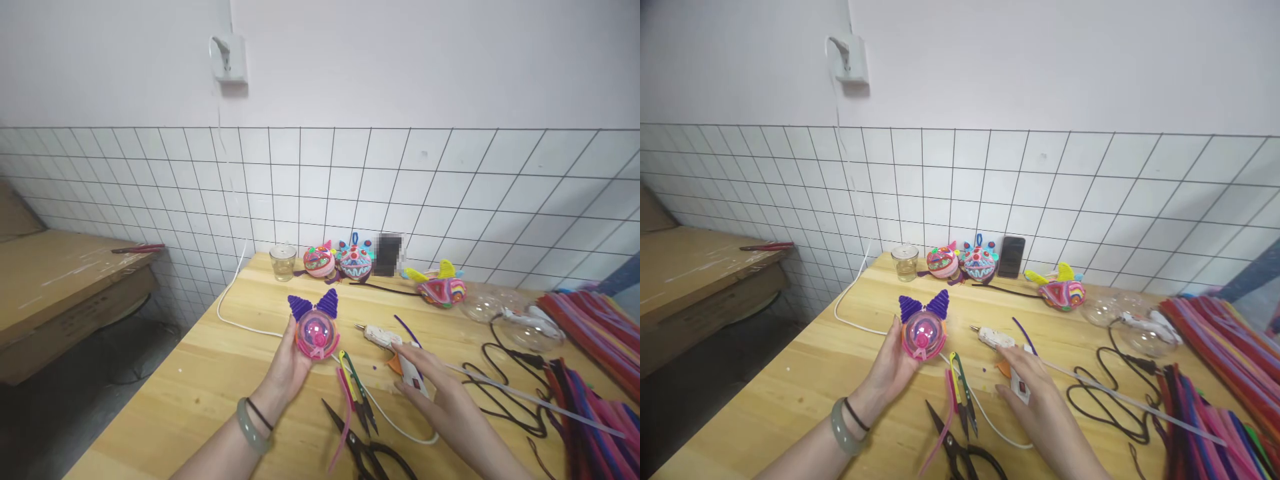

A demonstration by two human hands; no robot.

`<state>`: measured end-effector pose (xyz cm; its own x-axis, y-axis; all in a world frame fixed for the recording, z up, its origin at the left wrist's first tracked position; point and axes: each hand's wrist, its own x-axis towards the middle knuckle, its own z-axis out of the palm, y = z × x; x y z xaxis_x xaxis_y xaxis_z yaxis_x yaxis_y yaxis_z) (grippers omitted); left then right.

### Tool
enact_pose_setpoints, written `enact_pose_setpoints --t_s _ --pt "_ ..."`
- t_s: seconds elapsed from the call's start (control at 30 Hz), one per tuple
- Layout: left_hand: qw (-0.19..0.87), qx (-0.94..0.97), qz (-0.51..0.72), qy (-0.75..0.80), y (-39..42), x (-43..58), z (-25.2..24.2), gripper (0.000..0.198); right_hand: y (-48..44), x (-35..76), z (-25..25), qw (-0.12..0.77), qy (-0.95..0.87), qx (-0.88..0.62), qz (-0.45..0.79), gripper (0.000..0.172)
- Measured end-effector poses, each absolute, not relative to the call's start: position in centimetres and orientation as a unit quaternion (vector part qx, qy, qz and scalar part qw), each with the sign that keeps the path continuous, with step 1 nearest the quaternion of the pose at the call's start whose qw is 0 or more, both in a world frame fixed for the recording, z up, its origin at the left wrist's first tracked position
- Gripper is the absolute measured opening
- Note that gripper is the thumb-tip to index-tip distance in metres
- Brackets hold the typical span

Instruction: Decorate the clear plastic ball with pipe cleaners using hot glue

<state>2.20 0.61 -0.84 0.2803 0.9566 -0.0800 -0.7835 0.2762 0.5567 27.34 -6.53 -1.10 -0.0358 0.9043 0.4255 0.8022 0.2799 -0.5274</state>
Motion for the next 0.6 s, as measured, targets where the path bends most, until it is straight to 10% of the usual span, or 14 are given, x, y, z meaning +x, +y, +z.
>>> enact_pose_setpoints --t_s 0.6 --pt "0.78 0.244 0.533 0.221 0.5 2.2 -1.5 0.048 -6.9 27.6 -2.1 0.396 -0.742 -0.541 0.019 0.022"
